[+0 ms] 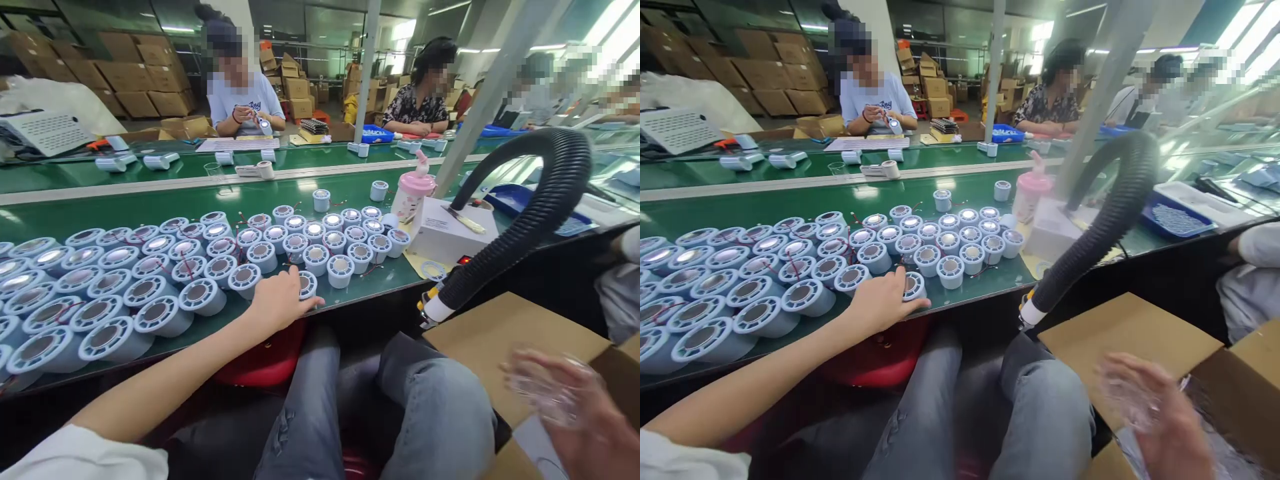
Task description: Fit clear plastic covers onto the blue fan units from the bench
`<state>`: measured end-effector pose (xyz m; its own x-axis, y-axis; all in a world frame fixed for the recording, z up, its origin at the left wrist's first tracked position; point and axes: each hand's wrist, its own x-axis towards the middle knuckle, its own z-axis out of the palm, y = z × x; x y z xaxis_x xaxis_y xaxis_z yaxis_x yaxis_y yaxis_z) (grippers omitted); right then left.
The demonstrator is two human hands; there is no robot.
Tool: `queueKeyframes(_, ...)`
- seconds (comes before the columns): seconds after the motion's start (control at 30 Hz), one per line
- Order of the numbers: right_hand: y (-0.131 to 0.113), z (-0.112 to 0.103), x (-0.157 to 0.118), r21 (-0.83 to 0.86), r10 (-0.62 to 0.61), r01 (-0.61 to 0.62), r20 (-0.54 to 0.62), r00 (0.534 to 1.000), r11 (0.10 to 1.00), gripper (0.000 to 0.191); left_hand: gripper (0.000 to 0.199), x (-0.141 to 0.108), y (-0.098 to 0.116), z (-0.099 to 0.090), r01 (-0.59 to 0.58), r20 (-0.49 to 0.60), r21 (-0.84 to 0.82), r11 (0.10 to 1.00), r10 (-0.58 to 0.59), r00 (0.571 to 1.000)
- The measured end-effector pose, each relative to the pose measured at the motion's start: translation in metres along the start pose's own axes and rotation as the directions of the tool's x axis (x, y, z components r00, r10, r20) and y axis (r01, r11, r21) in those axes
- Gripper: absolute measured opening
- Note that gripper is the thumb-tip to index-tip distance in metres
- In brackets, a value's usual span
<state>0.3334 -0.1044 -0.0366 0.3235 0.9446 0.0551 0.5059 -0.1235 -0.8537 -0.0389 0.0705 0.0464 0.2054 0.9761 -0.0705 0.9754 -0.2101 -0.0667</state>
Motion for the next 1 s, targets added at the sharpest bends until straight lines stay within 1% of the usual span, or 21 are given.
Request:
queueKeyframes(0.03, -0.014, 0.006, -0.003, 0.187, -0.09, 0.079, 0.054, 0.994, 0.979, 0.049, 0.069, 0.0, -0.001, 0.0, 0.015, -0.006, -0.065, 0.998, -0.016, 1.0)
queueKeyframes(0.07, -0.027, 0.015, -0.004, 0.281, -0.194, 0.152, 0.128, 0.972, 0.948, 0.043, 0.063, -0.001, -0.003, -0.001, 0.024, -0.022, -0.162, 0.987, -0.027, 0.999)
queueKeyframes(0.1, -0.039, 0.026, -0.005, 0.316, -0.299, 0.226, 0.204, 0.932, 0.921, 0.041, 0.058, -0.004, -0.006, -0.001, 0.027, -0.039, -0.299, 0.954, -0.04, 0.998)
queueKeyframes(0.13, -0.05, 0.038, -0.005, 0.295, -0.372, 0.29, 0.278, 0.886, 0.91, 0.042, 0.055, -0.008, -0.007, 0.001, 0.025, -0.032, -0.475, 0.88, -0.045, 0.998)
queueKeyframes(0.17, -0.06, 0.05, -0.005, 0.243, -0.416, 0.348, 0.341, 0.843, 0.905, 0.044, 0.053, -0.014, -0.008, 0.003, 0.028, -0.001, -0.669, 0.743, -0.039, 0.999)
queueKeyframes(0.23, -0.074, 0.072, -0.007, 0.11, -0.444, 0.441, 0.418, 0.792, 0.891, 0.049, 0.052, -0.027, -0.003, 0.012, 0.102, 0.125, -0.949, 0.298, 0.057, 0.991)
queueKeyframes(0.27, -0.08, 0.081, -0.008, 0.041, -0.446, 0.477, 0.434, 0.783, 0.878, 0.05, 0.048, -0.033, 0.002, 0.018, 0.199, 0.208, -0.977, 0.073, 0.152, 0.966)
queueKeyframes(0.3, -0.084, 0.089, -0.01, -0.022, -0.453, 0.514, 0.441, 0.775, 0.857, 0.05, 0.044, -0.039, 0.009, 0.025, 0.318, 0.284, -0.944, -0.088, 0.272, 0.919)
queueKeyframes(0.33, -0.088, 0.095, -0.011, -0.083, -0.467, 0.552, 0.439, 0.768, 0.83, 0.05, 0.04, -0.044, 0.018, 0.031, 0.435, 0.348, -0.886, -0.163, 0.388, 0.853)
queueKeyframes(0.37, -0.092, 0.1, -0.013, -0.143, -0.482, 0.586, 0.433, 0.762, 0.798, 0.049, 0.037, -0.047, 0.026, 0.036, 0.522, 0.394, -0.838, -0.16, 0.484, 0.781)
queueKeyframes(0.4, -0.095, 0.104, -0.014, -0.204, -0.497, 0.616, 0.427, 0.755, 0.761, 0.049, 0.037, -0.049, 0.035, 0.039, 0.568, 0.425, -0.817, -0.1, 0.56, 0.711)
queueKeyframes(0.43, -0.098, 0.106, -0.015, -0.263, -0.506, 0.636, 0.422, 0.752, 0.725, 0.049, 0.037, -0.05, 0.043, 0.042, 0.561, 0.438, -0.828, -0.013, 0.611, 0.66)
queueKeyframes(0.47, -0.1, 0.107, -0.016, -0.319, -0.506, 0.643, 0.417, 0.755, 0.696, 0.049, 0.035, -0.049, 0.049, 0.043, 0.496, 0.424, -0.865, 0.078, 0.642, 0.639)
queueKeyframes(0.53, -0.102, 0.107, -0.016, -0.405, -0.481, 0.62, 0.398, 0.781, 0.672, 0.048, 0.027, -0.048, 0.057, 0.04, 0.221, 0.319, -0.948, 0.23, 0.669, 0.671)
queueKeyframes(0.6, -0.101, 0.106, -0.016, -0.449, -0.441, 0.575, 0.374, 0.816, 0.684, 0.044, 0.023, -0.047, 0.061, 0.035, -0.093, 0.176, -0.934, 0.344, 0.673, 0.719)
queueKeyframes(0.67, -0.098, 0.104, -0.016, -0.469, -0.396, 0.534, 0.365, 0.843, 0.704, 0.035, 0.022, -0.049, 0.063, 0.031, -0.277, 0.093, -0.856, 0.436, 0.657, 0.748)
queueKeyframes(0.73, -0.094, 0.102, -0.016, -0.451, -0.344, 0.499, 0.384, 0.857, 0.74, 0.023, 0.022, -0.052, 0.064, 0.03, -0.328, 0.068, -0.81, 0.486, 0.634, 0.77)
queueKeyframes(0.77, -0.093, 0.101, -0.015, -0.408, -0.315, 0.477, 0.403, 0.859, 0.778, 0.017, 0.022, -0.054, 0.064, 0.031, -0.336, 0.047, -0.811, 0.479, 0.625, 0.779)
queueKeyframes(0.87, -0.093, 0.097, -0.015, -0.164, -0.229, 0.33, 0.447, 0.865, 0.929, 0.011, 0.025, -0.057, 0.064, 0.041, -0.314, -0.042, -0.871, 0.377, 0.581, 0.813)
queueKeyframes(0.93, -0.094, 0.094, -0.014, 0.003, -0.182, 0.203, 0.455, 0.872, 0.979, 0.014, 0.045, -0.057, 0.062, 0.051, -0.28, -0.071, -0.906, 0.317, 0.537, 0.84)
queueKeyframes(1.0, -0.095, 0.092, -0.014, 0.114, -0.135, 0.093, 0.457, 0.879, 0.989, 0.02, 0.064, -0.056, 0.059, 0.06, -0.292, -0.105, -0.91, 0.296, 0.515, 0.851)
